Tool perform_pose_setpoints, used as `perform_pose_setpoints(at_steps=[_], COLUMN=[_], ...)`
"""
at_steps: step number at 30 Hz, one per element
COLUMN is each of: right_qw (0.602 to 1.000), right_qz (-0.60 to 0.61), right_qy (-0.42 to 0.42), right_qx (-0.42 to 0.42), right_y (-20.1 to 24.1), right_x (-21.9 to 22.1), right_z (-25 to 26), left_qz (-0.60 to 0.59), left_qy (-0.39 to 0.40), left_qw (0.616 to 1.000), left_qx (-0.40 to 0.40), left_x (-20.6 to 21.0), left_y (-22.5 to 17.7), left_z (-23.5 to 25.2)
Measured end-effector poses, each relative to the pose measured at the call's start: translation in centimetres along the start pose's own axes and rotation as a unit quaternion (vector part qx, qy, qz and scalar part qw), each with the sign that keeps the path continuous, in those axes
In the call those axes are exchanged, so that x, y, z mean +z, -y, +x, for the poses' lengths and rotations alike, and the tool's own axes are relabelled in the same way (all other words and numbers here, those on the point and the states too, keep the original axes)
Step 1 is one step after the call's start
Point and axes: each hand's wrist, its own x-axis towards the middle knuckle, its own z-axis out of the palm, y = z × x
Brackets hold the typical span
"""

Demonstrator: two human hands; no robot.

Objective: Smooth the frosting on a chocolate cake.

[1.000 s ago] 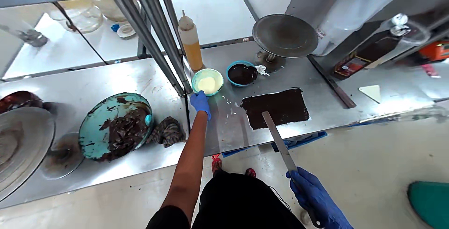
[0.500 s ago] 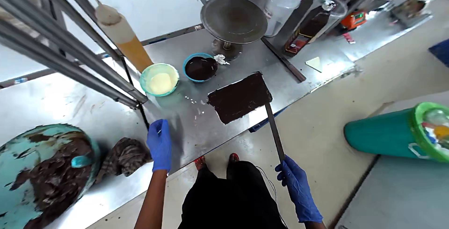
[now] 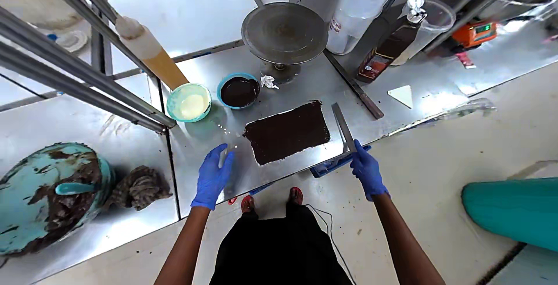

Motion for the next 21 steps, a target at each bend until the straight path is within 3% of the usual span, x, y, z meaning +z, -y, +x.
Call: perform_pose_setpoints(at_steps=[4,9,16,21], right_qw=[0.992,0.979,0.967,0.967], right_qz=[-0.119,-0.192,-0.235,-0.233], right_qy=[0.018,0.060,0.095,0.096], right_qx=[-0.032,-0.016,0.034,0.033], right_y=[3.2,7.2,8.4,7.9], right_x=[-1.3,-1.4,-1.3,-0.9], right_z=[4.7,4.1,4.5,3.5], left_qz=[0.048,0.054,0.072,0.120], left_qy=[0.009,0.000,0.019,0.095], left_qw=[0.997,0.995,0.995,0.987], left_qx=[0.066,0.080,0.073,0.051], left_x=[2.8,5.8,7.5,8.2], left_y=[-6.5,-11.9,-13.4,-14.5], left_z=[2.6,3.1,3.4,10.4])
